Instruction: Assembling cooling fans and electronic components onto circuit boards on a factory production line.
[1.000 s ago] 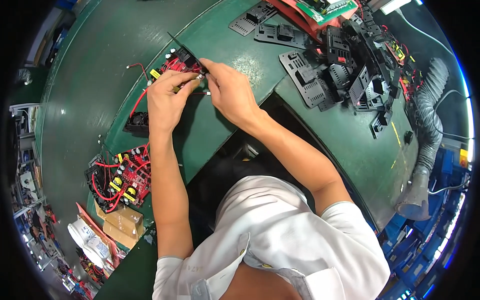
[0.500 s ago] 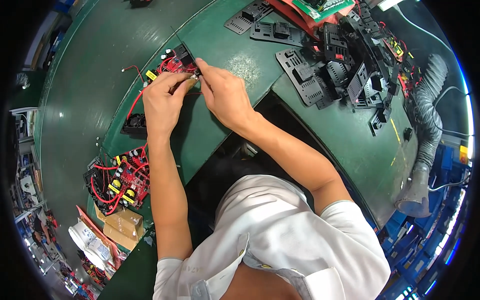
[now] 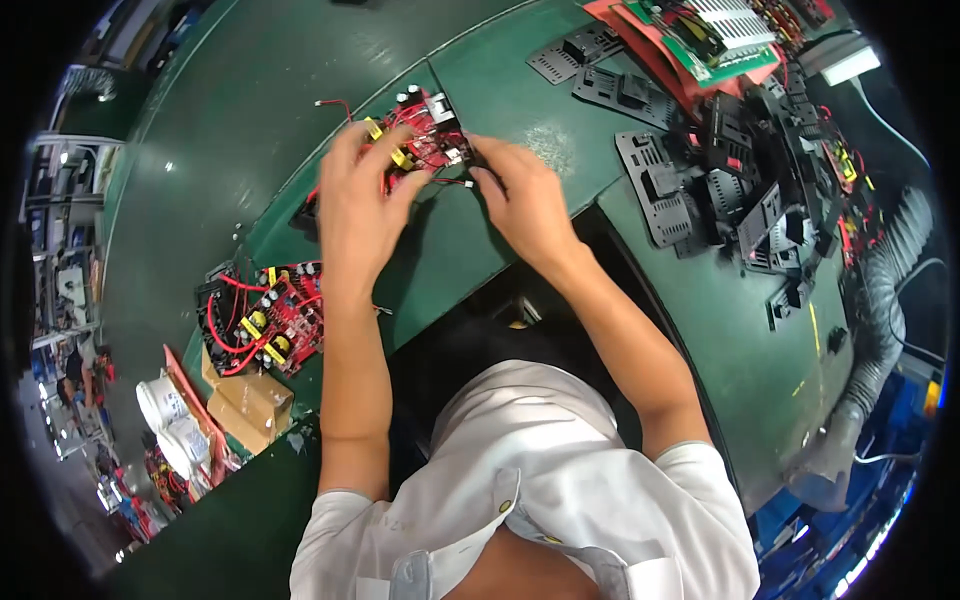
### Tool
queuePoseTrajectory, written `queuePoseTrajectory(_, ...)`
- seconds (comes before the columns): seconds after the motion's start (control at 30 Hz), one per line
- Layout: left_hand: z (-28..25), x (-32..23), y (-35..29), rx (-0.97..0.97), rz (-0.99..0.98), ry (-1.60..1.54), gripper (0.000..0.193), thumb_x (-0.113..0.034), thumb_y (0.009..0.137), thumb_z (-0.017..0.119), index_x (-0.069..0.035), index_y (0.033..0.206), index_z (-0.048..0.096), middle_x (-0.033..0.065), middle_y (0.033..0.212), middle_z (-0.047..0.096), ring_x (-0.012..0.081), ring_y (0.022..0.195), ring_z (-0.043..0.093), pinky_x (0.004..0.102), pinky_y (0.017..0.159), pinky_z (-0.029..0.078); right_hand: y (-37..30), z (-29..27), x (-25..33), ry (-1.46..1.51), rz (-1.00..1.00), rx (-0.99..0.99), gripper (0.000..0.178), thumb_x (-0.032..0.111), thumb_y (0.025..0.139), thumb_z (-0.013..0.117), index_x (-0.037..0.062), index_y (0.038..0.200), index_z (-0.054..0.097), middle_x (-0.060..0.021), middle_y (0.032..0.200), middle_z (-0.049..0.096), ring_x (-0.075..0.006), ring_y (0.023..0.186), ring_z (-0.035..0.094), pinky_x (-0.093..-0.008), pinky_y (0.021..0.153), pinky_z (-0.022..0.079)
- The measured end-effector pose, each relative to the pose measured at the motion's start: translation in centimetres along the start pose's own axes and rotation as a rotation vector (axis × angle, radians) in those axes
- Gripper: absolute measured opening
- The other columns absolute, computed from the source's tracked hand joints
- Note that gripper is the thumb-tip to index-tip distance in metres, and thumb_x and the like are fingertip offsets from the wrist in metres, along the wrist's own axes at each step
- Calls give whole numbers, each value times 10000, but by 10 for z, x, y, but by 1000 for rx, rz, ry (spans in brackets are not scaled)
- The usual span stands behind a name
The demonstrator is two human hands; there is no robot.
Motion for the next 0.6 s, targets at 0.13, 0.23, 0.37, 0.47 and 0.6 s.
queuePoseTrajectory(0.13, -49, 29, -39, 65, -595, 161, 776, -364, 848, 750, -113, 1494, 401, 287, 1483, 351, 481, 1247, 515, 518, 1014, 451, 8, -38, -32, 110, 247, 38, 380, 123, 897, 722, 1, 1249, 648, -135, 1122, 699, -222, 1047, 669, -331, 906, 525)
queuePoseTrajectory(0.23, -38, 48, -49, 152, -618, 70, 796, -362, 899, 692, -93, 1544, 310, 308, 1562, 227, 498, 1319, 457, 504, 1061, 419, 59, -115, 16, 316, 22, -150, 349, 191, 923, 686, -19, 1201, 678, -107, 1147, 704, -138, 966, 660, -269, 842, 533)
queuePoseTrajectory(0.37, -12, 60, -25, 183, -549, -11, 766, -264, 901, 681, -79, 1542, 306, 361, 1555, 202, 485, 1416, 340, 470, 1128, 351, 39, -146, 25, 253, 128, -274, 280, 173, 971, 621, -23, 1166, 668, -109, 975, 731, -145, 959, 682, -258, 814, 534)
queuePoseTrajectory(0.47, -22, 79, -37, 196, -590, 8, 748, -212, 892, 682, -79, 1535, 324, 359, 1557, 193, 472, 1414, 348, 455, 1142, 337, 32, -137, 28, 311, 158, -231, 278, 168, 969, 621, -20, 1168, 669, -104, 985, 728, -144, 959, 679, -257, 823, 528)
queuePoseTrajectory(0.6, -24, 74, -21, 177, -542, 31, 757, -165, 876, 695, -96, 1537, 332, 334, 1543, 234, 446, 1424, 343, 451, 1139, 341, 32, -163, 34, 308, 163, -201, 276, 162, 966, 620, -15, 1171, 669, -98, 998, 724, -142, 960, 676, -255, 835, 520)
Point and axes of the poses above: each hand's wrist, its own y-axis towards the middle knuckle, its own z-axis out of the palm, x = y × z, the point moved 4 cm from there along y, towards the middle knuckle
